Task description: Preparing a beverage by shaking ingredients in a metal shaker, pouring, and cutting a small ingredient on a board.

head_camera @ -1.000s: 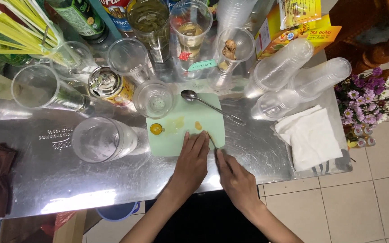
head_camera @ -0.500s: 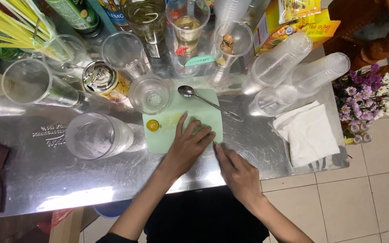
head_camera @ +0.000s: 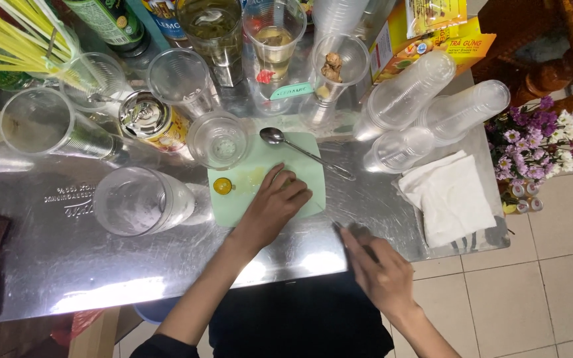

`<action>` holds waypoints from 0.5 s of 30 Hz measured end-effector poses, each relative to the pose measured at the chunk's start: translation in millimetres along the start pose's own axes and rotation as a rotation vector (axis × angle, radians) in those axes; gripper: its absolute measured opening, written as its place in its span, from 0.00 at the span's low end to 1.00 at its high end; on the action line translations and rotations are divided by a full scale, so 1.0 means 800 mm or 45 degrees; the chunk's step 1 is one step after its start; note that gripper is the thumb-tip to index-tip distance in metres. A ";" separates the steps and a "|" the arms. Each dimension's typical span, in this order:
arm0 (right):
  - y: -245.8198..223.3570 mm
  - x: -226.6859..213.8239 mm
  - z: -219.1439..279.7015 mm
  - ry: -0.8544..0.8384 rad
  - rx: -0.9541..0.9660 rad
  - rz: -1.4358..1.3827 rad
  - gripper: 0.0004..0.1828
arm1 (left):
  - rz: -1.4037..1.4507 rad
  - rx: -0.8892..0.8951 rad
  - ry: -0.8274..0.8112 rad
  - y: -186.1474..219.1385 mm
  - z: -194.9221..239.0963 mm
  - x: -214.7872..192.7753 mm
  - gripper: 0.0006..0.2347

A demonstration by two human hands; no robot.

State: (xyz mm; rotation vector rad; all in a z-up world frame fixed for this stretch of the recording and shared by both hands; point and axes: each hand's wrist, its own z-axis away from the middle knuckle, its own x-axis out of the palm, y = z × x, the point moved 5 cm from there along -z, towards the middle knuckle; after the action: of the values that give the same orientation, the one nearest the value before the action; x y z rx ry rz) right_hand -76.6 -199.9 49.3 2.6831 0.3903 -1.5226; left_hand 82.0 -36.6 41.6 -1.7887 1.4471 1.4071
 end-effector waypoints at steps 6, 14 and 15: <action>0.020 -0.005 -0.005 -0.044 0.361 -0.477 0.21 | 0.003 -0.046 0.015 -0.010 0.004 0.004 0.09; 0.010 0.009 -0.028 0.061 0.489 -0.650 0.18 | -0.071 0.077 -0.042 -0.020 -0.006 0.010 0.06; 0.010 0.009 -0.030 0.062 0.489 -0.651 0.18 | -0.072 0.078 -0.043 -0.018 -0.006 0.010 0.06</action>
State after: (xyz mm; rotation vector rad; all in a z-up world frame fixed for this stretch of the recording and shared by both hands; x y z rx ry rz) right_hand -50.8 -202.1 55.0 3.0820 0.9373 -1.8124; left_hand 96.3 -38.7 32.7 -1.7465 1.3960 1.3441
